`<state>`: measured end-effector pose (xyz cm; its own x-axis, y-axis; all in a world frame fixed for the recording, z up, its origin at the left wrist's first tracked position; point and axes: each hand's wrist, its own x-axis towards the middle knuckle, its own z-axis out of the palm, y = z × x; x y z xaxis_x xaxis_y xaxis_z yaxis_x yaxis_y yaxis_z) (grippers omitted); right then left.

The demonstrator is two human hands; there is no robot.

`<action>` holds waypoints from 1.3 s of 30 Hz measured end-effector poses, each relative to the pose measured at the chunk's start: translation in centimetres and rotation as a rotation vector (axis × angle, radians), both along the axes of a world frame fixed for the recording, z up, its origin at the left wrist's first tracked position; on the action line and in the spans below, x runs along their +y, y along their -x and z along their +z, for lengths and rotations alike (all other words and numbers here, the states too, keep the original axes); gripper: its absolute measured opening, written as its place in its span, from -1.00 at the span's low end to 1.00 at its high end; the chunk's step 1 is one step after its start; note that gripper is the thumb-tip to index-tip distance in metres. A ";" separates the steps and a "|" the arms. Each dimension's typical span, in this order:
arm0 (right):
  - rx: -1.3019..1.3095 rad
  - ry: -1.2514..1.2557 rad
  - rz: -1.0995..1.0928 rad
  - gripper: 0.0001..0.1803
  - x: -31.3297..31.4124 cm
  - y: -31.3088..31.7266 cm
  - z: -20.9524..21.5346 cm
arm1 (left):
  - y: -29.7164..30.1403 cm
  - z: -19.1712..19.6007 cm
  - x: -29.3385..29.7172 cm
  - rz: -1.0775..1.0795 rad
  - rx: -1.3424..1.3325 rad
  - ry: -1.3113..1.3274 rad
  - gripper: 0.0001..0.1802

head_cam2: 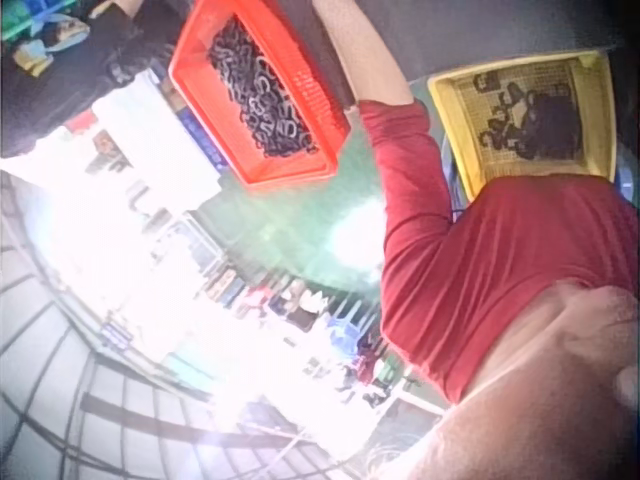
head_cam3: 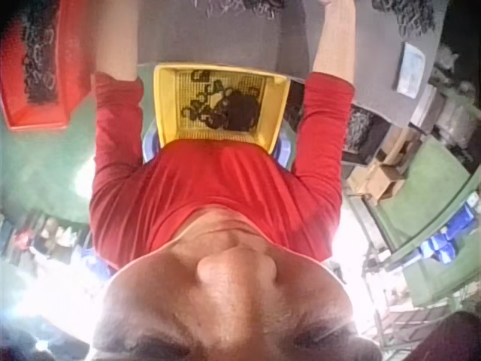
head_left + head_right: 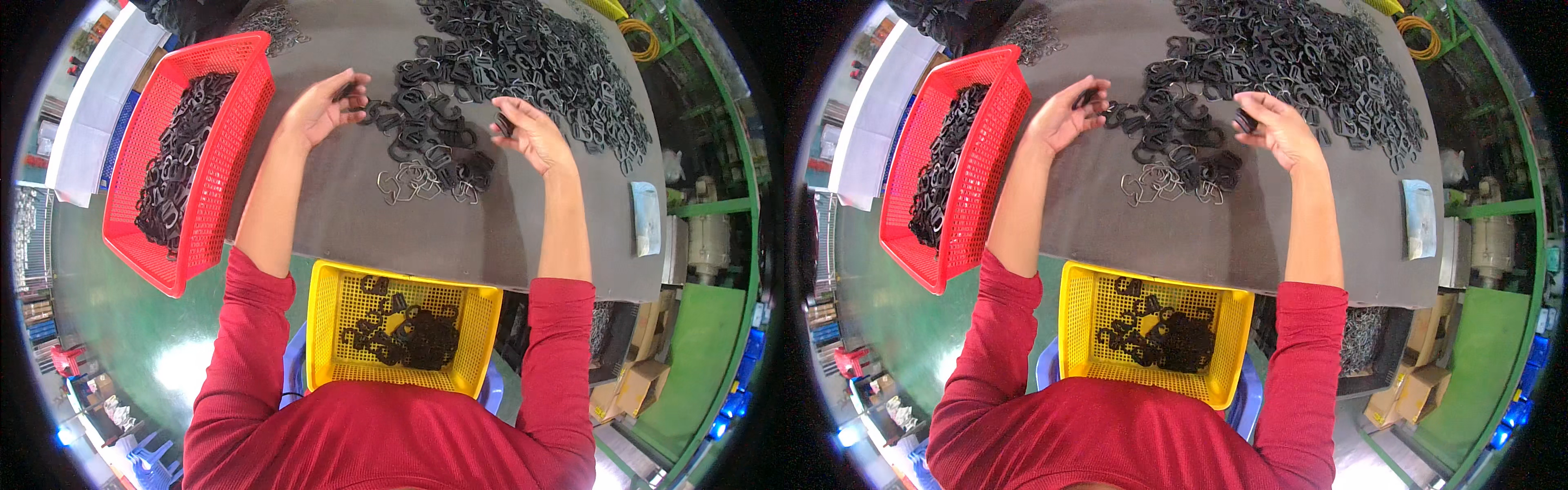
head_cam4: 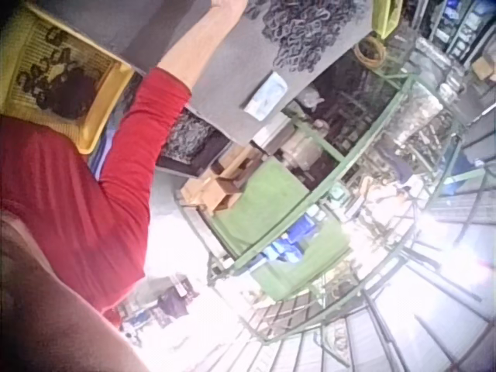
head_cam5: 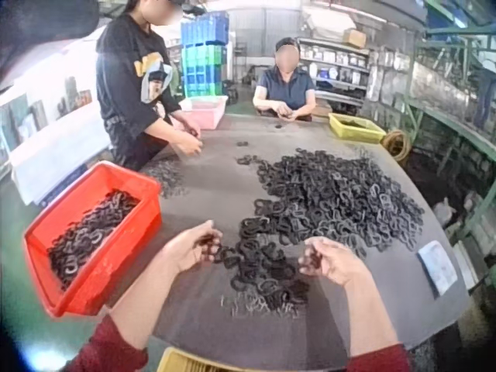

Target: The person sorts small metal hooks and plastic buckles on a table, separating them into red and yellow baskets. They repeatedly pick up items, inspect them, and place them into the appropriate containers.

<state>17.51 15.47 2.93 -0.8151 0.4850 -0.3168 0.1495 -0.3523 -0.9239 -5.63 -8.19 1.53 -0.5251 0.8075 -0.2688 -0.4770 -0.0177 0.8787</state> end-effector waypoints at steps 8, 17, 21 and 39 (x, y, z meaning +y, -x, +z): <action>-0.618 -1.139 0.127 -0.44 -3.1 6.7 -2.1 | -4.1 -1.1 6.2 0.022 1.330 0.727 -0.46; -0.414 -1.102 0.203 -0.68 -0.3 5.7 -2.0 | -0.1 -0.8 3.4 0.010 0.978 0.447 -0.65; -0.303 -0.791 0.351 -0.46 -0.1 4.6 -3.4 | -1.2 2.8 1.2 -0.143 0.715 0.311 -0.72; -0.605 -1.146 0.313 -0.46 -2.3 4.4 -1.5 | -4.3 -0.7 7.0 0.041 1.561 0.755 -0.55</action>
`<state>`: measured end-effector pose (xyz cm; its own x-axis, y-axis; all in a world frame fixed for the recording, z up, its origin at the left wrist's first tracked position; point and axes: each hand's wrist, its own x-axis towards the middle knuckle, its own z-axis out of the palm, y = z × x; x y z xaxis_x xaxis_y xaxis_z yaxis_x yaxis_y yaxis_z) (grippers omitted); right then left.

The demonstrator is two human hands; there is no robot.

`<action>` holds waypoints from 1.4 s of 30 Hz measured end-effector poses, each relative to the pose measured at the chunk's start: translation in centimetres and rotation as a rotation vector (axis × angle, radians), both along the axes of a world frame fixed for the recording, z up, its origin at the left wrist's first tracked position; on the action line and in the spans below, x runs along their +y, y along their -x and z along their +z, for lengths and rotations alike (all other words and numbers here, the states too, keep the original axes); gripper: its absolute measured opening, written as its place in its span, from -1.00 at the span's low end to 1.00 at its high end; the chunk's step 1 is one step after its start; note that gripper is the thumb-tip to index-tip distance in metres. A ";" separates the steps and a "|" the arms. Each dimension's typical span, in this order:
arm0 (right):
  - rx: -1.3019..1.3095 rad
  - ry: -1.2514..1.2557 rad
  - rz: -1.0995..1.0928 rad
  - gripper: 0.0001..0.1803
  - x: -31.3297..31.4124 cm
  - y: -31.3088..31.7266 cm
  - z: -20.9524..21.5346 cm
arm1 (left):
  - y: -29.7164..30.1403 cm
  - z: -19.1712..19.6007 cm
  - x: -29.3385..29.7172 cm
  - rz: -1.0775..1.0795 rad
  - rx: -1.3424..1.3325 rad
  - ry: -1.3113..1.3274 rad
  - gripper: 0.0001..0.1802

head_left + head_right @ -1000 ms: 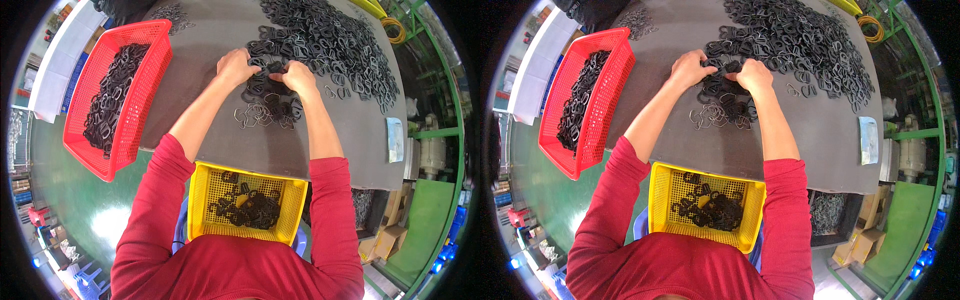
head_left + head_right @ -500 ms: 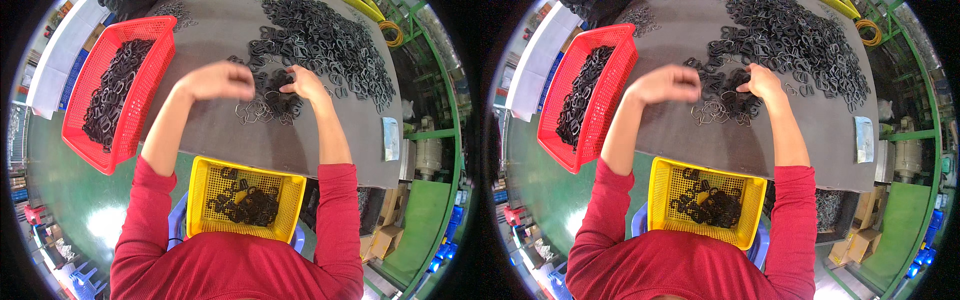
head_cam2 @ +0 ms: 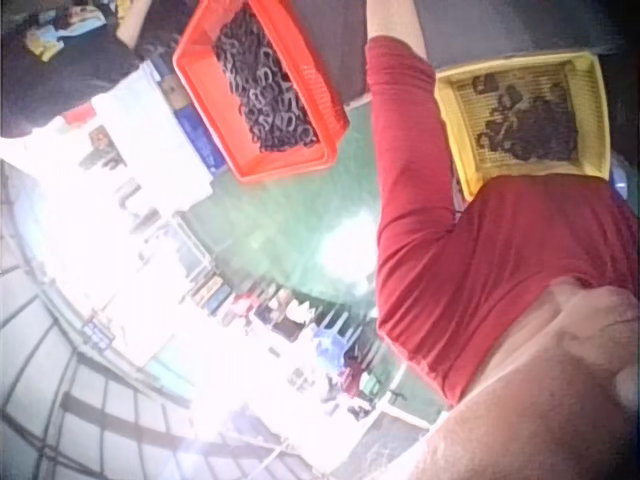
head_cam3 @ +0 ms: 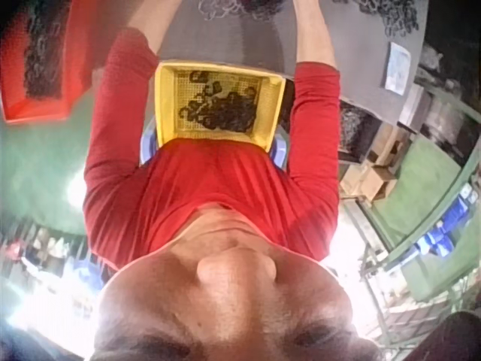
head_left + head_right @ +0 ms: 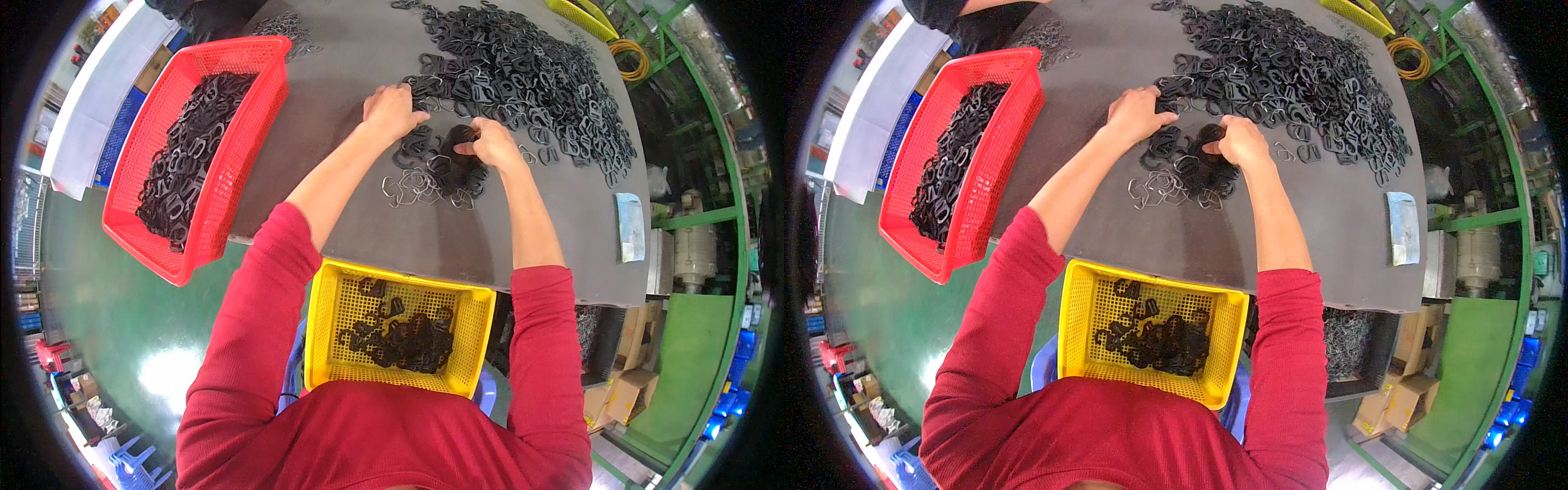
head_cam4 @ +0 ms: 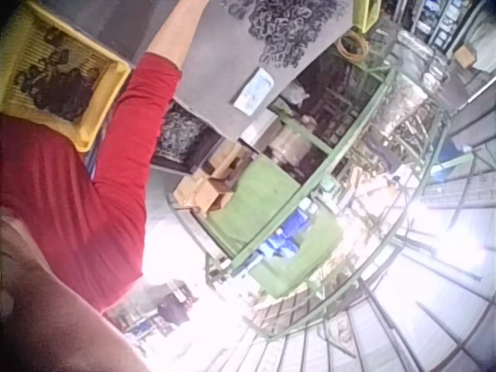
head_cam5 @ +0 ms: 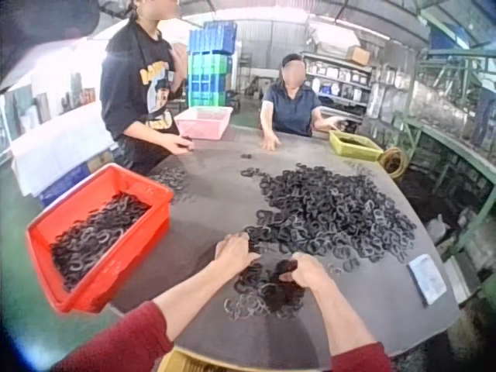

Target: The person sorts small metal hooks and plastic buckles on a table, separating them into red and yellow baskets. They repeatedly pick up items, inspect them, and place them into the appropriate containers.

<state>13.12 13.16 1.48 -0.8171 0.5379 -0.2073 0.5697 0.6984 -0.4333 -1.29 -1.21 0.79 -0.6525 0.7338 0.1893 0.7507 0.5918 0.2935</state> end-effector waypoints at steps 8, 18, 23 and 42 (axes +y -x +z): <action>0.157 0.510 0.227 -0.58 -3.6 -5.3 2.7 | 3.3 -1.6 -0.1 -0.150 -0.568 -0.265 -0.66; 0.417 -0.202 0.125 -0.60 -3.2 -4.2 -0.6 | -0.1 -0.4 -2.4 -0.199 -0.550 -0.220 -0.44; 0.142 0.002 0.054 -0.54 -3.4 -1.7 0.1 | -2.4 0.7 -4.3 -0.187 -0.332 -0.066 -0.51; 0.079 0.104 0.002 -0.51 2.6 -0.3 1.3 | 7.1 -3.1 -4.5 -0.252 -0.168 -0.101 -0.42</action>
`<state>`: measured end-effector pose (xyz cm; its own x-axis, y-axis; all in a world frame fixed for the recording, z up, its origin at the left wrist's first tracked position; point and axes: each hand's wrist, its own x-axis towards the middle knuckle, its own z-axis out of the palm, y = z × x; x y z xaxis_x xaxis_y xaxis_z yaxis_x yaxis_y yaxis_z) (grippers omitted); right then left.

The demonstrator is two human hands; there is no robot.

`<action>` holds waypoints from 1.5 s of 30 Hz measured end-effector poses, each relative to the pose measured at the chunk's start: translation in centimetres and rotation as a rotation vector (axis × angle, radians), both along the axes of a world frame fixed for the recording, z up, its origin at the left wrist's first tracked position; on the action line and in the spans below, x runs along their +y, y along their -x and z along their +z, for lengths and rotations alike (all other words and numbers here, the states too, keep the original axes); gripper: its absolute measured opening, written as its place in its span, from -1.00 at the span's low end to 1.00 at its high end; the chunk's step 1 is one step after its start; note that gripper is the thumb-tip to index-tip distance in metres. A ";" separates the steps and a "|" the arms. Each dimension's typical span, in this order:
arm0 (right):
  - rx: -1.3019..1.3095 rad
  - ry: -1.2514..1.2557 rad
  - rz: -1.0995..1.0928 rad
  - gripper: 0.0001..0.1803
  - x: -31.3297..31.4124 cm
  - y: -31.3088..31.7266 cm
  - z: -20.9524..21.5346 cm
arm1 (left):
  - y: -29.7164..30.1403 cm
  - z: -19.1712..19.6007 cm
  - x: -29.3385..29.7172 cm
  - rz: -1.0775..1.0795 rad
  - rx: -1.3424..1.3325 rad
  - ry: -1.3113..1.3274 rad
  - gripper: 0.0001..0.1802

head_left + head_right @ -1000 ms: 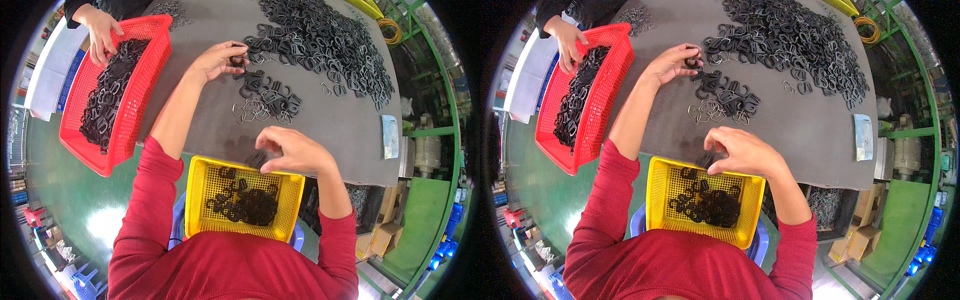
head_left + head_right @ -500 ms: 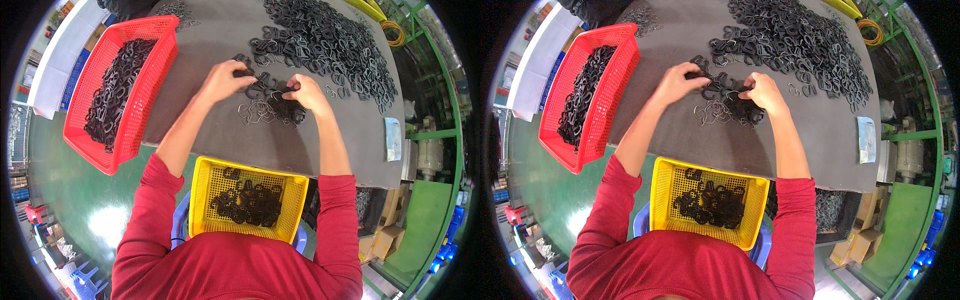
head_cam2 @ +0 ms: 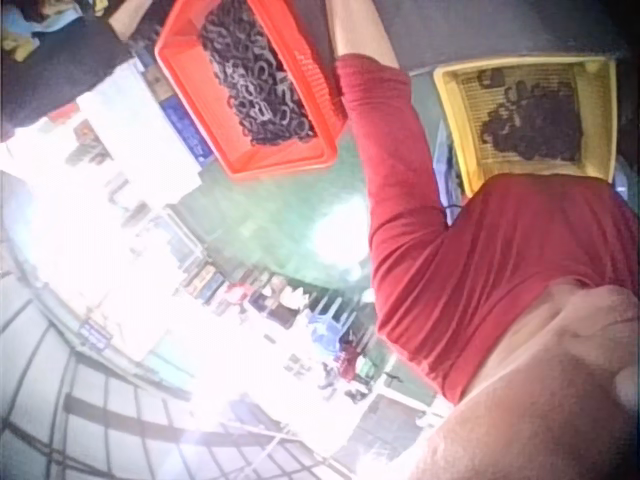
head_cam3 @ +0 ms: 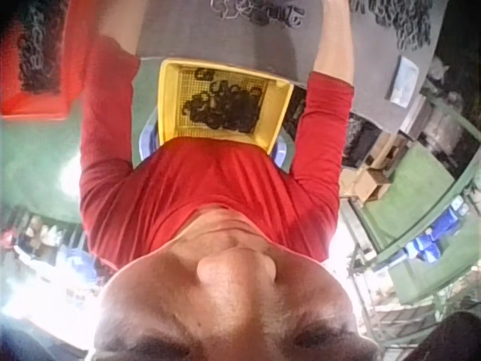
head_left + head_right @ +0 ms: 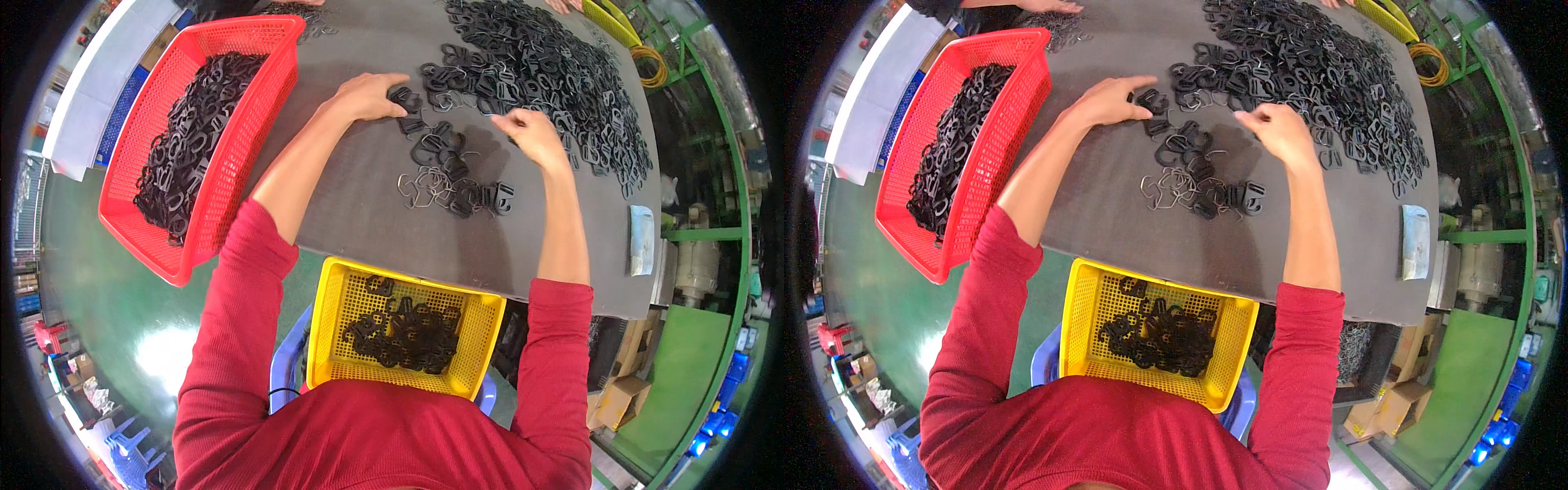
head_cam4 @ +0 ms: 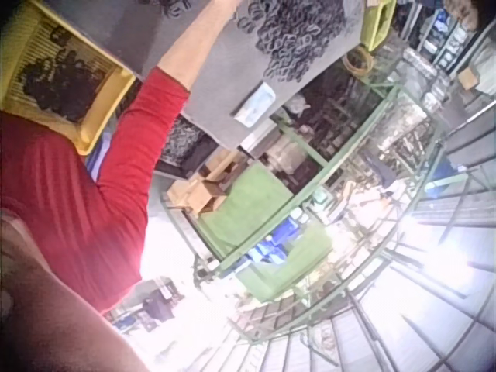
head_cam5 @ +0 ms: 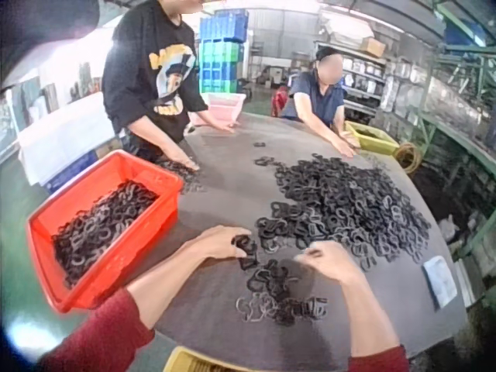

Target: The person sorts small metal hooks and plastic buckles on a table, separating them into red and yellow baskets. They repeatedly pick up items, inspect them, and place them into the appropriate containers.

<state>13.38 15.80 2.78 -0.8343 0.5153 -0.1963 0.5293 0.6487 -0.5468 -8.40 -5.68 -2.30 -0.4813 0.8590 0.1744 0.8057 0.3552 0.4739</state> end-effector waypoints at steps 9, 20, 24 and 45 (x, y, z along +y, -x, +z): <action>-0.206 -0.087 0.272 -0.47 -4.5 5.2 -0.7 | -0.4 4.4 -0.4 0.069 -0.065 0.185 -0.58; -0.103 -0.096 0.127 -0.41 -4.6 4.9 -1.7 | 0.4 4.5 -4.0 0.268 -0.806 -0.023 -0.70; -0.304 -0.005 0.192 -0.37 -4.6 5.8 0.0 | 0.6 4.4 -5.3 0.394 -0.758 -0.077 -0.68; 0.197 -0.125 0.250 -0.59 -12.9 -1.3 1.5 | -0.3 4.0 -7.3 0.449 -0.818 -0.210 -0.69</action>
<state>14.72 2.87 4.27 -0.9533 0.3002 0.0328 0.2379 0.8134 -0.5308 -8.12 -13.00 1.70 -0.7994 0.5541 -0.2323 0.0063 0.3943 0.9190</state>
